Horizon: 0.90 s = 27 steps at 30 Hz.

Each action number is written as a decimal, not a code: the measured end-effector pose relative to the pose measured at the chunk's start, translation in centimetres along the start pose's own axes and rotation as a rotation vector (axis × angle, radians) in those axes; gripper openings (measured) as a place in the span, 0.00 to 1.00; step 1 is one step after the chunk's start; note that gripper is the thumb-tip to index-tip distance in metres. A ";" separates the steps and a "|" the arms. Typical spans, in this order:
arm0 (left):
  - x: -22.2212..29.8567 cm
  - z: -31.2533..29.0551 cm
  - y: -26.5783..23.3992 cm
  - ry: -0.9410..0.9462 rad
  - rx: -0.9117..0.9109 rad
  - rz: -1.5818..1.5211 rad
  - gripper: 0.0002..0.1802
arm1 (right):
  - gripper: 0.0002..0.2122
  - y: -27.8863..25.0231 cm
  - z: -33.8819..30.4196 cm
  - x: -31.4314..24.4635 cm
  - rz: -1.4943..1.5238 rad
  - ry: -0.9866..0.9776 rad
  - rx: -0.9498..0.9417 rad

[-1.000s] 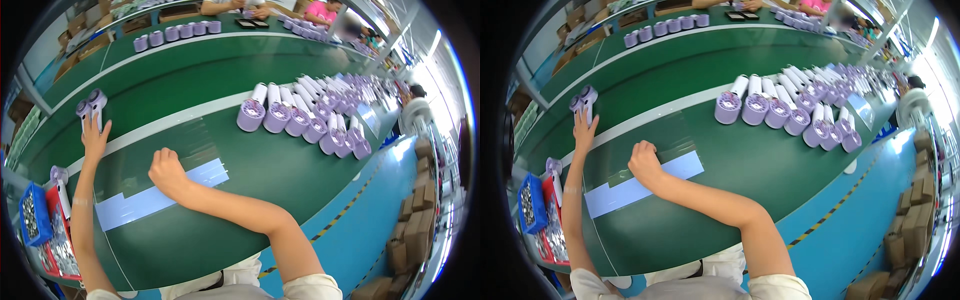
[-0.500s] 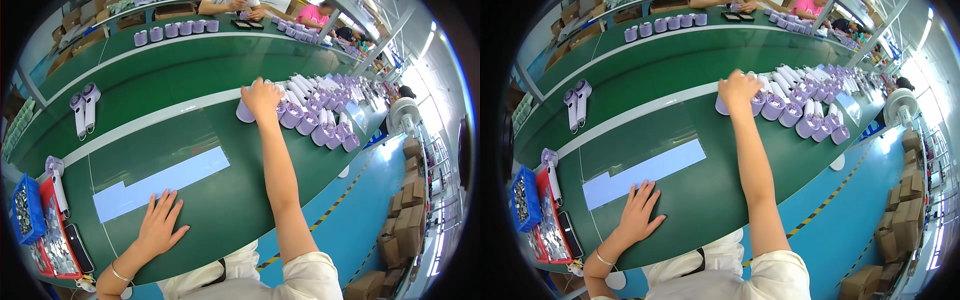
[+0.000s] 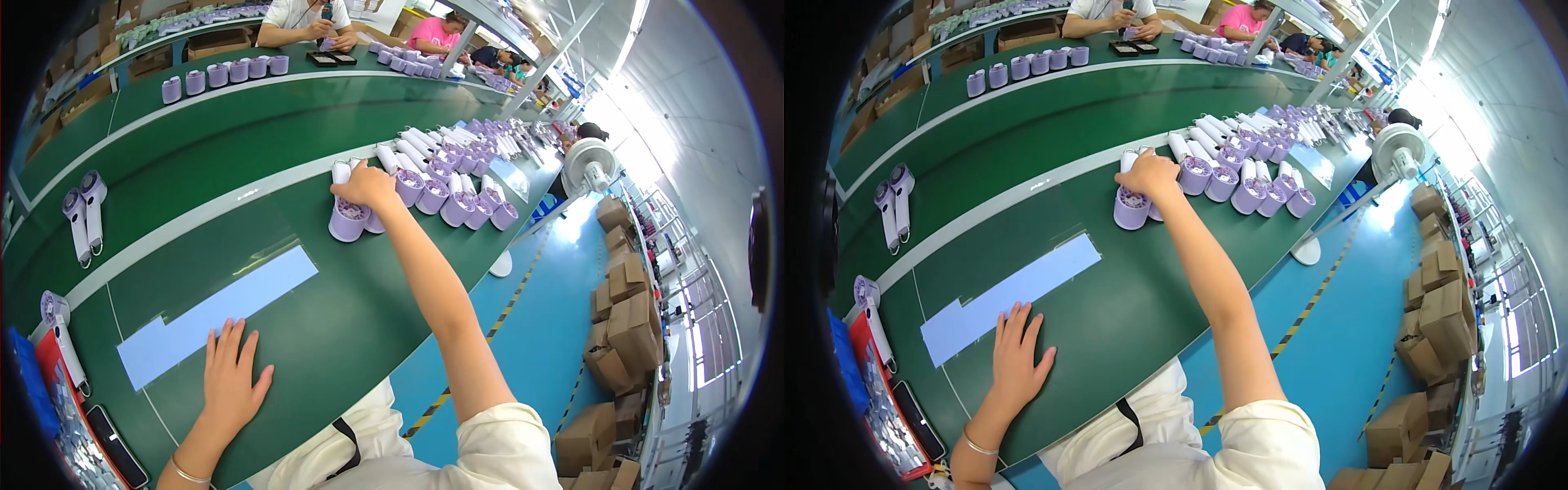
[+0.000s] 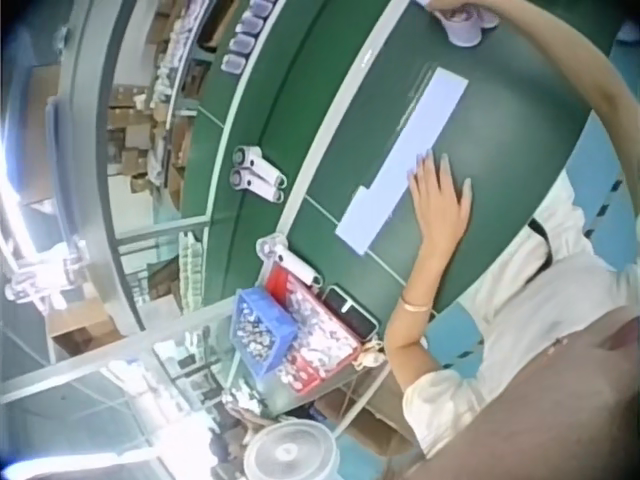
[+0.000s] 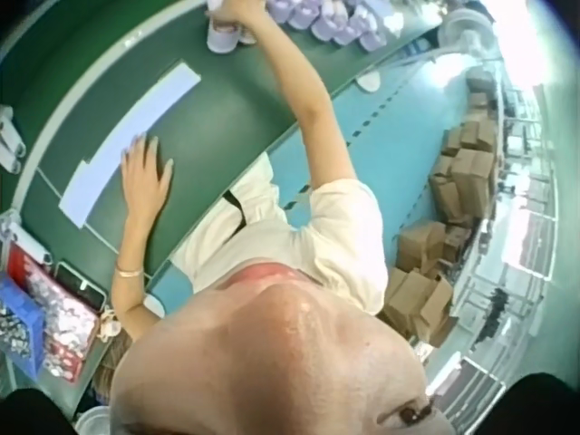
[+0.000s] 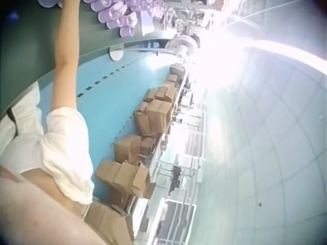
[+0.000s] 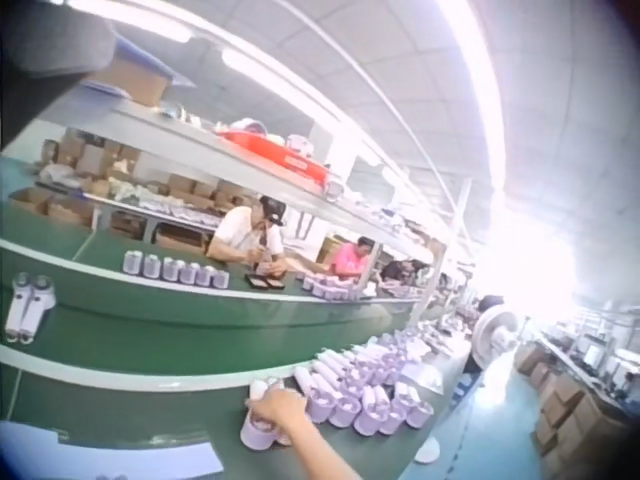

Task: Assembling portable handheld fans on a production line.

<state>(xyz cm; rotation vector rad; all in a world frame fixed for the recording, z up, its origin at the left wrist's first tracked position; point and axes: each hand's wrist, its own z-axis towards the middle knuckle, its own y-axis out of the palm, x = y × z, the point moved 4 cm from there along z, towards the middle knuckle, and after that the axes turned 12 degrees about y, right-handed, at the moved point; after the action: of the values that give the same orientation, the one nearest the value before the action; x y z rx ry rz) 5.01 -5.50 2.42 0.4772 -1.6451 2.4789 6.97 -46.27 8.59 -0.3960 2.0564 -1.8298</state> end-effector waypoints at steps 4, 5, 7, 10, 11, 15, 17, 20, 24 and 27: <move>-0.2 -0.1 0.3 -0.011 0.046 0.038 0.31 | 0.43 0.5 0.3 0.9 0.056 0.036 -0.173; -0.3 0.0 0.4 -0.022 0.066 0.040 0.31 | 0.43 0.9 0.3 1.3 0.101 0.041 -0.169; -0.3 -0.1 0.4 -0.041 0.093 0.054 0.30 | 0.45 1.5 -0.6 2.2 0.069 -0.003 -0.163; -0.8 -0.3 0.4 -0.065 0.123 0.099 0.31 | 0.45 2.3 -3.3 3.1 -0.048 -0.176 -0.178; -1.3 -0.6 0.4 -0.083 0.135 0.113 0.31 | 0.45 2.3 -4.9 3.2 -0.074 -0.275 -0.190; -3.4 -1.3 0.5 -0.144 0.158 0.103 0.29 | 0.48 3.1 -12.1 4.0 -0.141 -0.573 -0.174; -3.9 -1.2 0.3 -0.141 0.201 0.048 0.24 | 0.47 2.5 -15.6 3.9 -0.208 -0.652 -0.139; -4.1 -0.7 -0.6 -0.137 0.291 -0.108 0.21 | 0.47 1.9 -20.4 2.9 -0.243 -0.892 -0.125; -4.4 -0.7 -0.4 -0.156 0.303 -0.221 0.21 | 0.42 1.7 -26.8 0.1 -0.394 -1.181 -0.051; -4.2 -1.6 -0.3 -0.159 0.338 -0.199 0.19 | 0.39 2.6 -30.7 -2.6 -0.350 -1.398 0.064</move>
<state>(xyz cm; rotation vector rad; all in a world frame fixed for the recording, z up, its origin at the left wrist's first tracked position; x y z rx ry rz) 8.73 -3.64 0.76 0.8527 -1.1541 2.6263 -4.18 -17.45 9.23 -1.5244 0.9436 -1.0796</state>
